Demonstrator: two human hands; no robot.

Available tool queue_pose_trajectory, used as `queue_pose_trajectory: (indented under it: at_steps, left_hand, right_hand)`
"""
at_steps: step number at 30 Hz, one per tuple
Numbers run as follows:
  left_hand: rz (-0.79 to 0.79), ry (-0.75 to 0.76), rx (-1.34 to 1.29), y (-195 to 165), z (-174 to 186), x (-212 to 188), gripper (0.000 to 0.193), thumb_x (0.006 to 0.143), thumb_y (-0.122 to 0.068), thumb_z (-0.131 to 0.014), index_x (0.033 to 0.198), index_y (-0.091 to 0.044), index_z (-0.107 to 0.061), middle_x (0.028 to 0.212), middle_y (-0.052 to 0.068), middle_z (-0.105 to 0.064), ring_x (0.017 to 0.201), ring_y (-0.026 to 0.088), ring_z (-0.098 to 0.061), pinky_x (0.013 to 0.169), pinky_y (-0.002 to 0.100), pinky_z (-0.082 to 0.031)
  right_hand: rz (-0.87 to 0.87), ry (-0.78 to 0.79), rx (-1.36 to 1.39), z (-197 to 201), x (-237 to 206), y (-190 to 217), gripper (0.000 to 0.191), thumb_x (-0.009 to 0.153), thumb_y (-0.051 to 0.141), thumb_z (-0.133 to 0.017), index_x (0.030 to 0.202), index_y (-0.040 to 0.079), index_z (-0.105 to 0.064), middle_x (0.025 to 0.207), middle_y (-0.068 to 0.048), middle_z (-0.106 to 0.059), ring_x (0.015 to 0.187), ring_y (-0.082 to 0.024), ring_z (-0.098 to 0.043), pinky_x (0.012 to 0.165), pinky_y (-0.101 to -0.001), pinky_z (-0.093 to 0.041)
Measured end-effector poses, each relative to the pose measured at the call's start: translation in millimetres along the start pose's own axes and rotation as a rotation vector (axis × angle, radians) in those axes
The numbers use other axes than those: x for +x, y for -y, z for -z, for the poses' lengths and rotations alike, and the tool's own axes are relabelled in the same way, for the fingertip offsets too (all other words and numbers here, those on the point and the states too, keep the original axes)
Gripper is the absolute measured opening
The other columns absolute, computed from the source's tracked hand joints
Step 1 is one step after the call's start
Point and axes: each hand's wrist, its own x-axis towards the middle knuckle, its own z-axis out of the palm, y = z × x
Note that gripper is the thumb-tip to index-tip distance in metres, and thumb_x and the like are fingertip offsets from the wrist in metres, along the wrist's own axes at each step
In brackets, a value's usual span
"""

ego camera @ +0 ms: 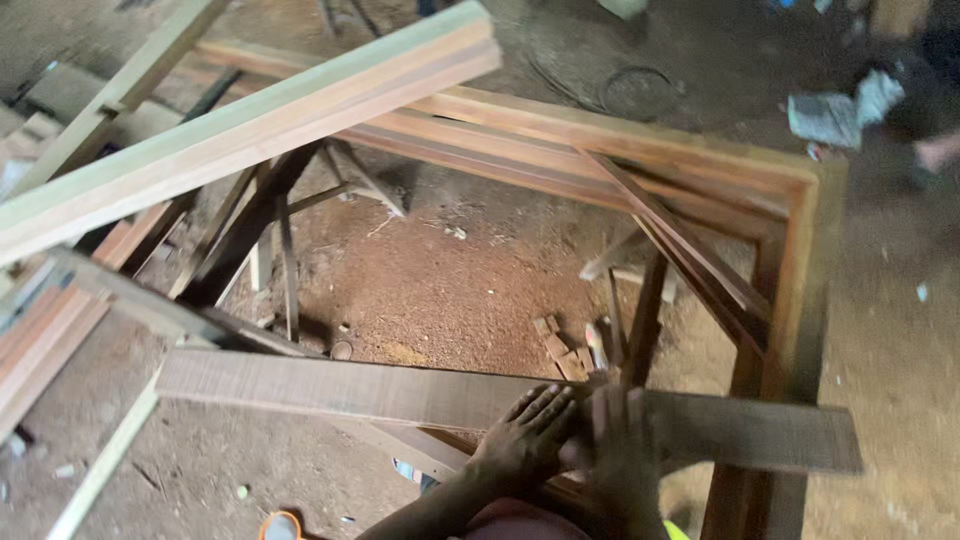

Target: The person sands multiple wooden planks and a wooden frame by hand using sandpaper.

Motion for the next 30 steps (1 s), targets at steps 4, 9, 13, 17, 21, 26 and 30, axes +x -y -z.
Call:
queue_pose_trajectory:
  at_steps: [4,9,13,17,21,26,30]
  left_hand:
    - [0.155,0.099,-0.043,18,13,-3,0.086,0.097,-0.047,-0.060,0.160,0.004,-0.030,0.168,0.023,-0.027,0.158,0.035,-0.021,0.127,0.051,-0.011]
    - [0.250,0.191,-0.040,33,26,-11,0.095,0.093,-0.051,-0.059,0.160,0.003,-0.019,0.169,0.021,-0.017,0.157,0.033,-0.012,0.127,0.051,-0.006]
    - [0.199,0.083,0.371,33,28,-17,0.101,0.088,-0.053,-0.068,0.162,0.000,-0.023,0.170,0.018,-0.021,0.159,0.031,-0.016,0.128,0.049,-0.009]
    - [0.314,0.080,0.060,45,36,-32,0.109,0.083,-0.056,-0.072,0.162,0.001,-0.023,0.170,0.021,-0.021,0.160,0.034,-0.016,0.128,0.051,-0.009]
    - [0.333,0.075,0.102,58,48,-53,0.114,0.080,-0.055,-0.076,0.163,0.000,-0.022,0.171,0.020,-0.020,0.159,0.034,-0.015,0.127,0.050,-0.009]
    - [0.316,0.097,0.030,61,54,-60,0.119,0.080,-0.060,-0.076,0.163,0.001,-0.017,0.172,0.021,-0.017,0.161,0.033,-0.012,0.130,0.048,-0.006]
    - [0.458,0.302,0.079,84,72,-74,0.119,0.082,-0.063,-0.076,0.161,-0.002,-0.011,0.170,0.023,-0.008,0.157,0.040,-0.003,0.125,0.053,0.000]
  right_hand:
    - [-0.142,0.105,-0.235,34,19,-5,0.065,0.092,0.056,-0.055,0.137,0.009,-0.054,0.136,-0.018,-0.058,0.132,-0.037,-0.051,0.106,-0.0594,-0.041]
    - [-0.241,0.222,-0.204,44,30,17,0.069,0.089,0.053,-0.062,0.143,0.012,-0.048,0.143,-0.019,-0.054,0.136,-0.044,-0.048,0.111,-0.0630,-0.040]
    - [-0.030,-0.056,0.063,-14,22,80,0.090,0.069,0.054,-0.070,0.143,0.009,-0.045,0.145,-0.024,-0.052,0.130,-0.059,-0.046,0.101,-0.0766,-0.036]
    - [0.161,-0.166,0.093,-16,19,22,0.073,0.086,0.037,-0.064,0.144,-0.001,-0.040,0.142,-0.030,-0.049,0.130,-0.051,-0.050,0.110,-0.0702,-0.039]
    - [-0.214,0.116,-0.483,14,23,-23,0.067,0.086,0.050,-0.063,0.129,0.000,-0.052,0.131,-0.031,-0.059,0.123,-0.050,-0.057,0.100,-0.0626,-0.047]
    - [0.199,-0.212,0.046,-33,31,97,0.062,0.083,0.040,-0.066,0.137,0.014,-0.051,0.153,-0.025,-0.042,0.144,-0.052,-0.035,0.112,-0.0760,-0.033]
    - [0.090,-0.061,0.023,-36,23,103,0.070,0.088,0.044,-0.065,0.146,0.011,-0.045,0.155,-0.023,-0.041,0.140,-0.047,-0.040,0.109,-0.0677,-0.038]
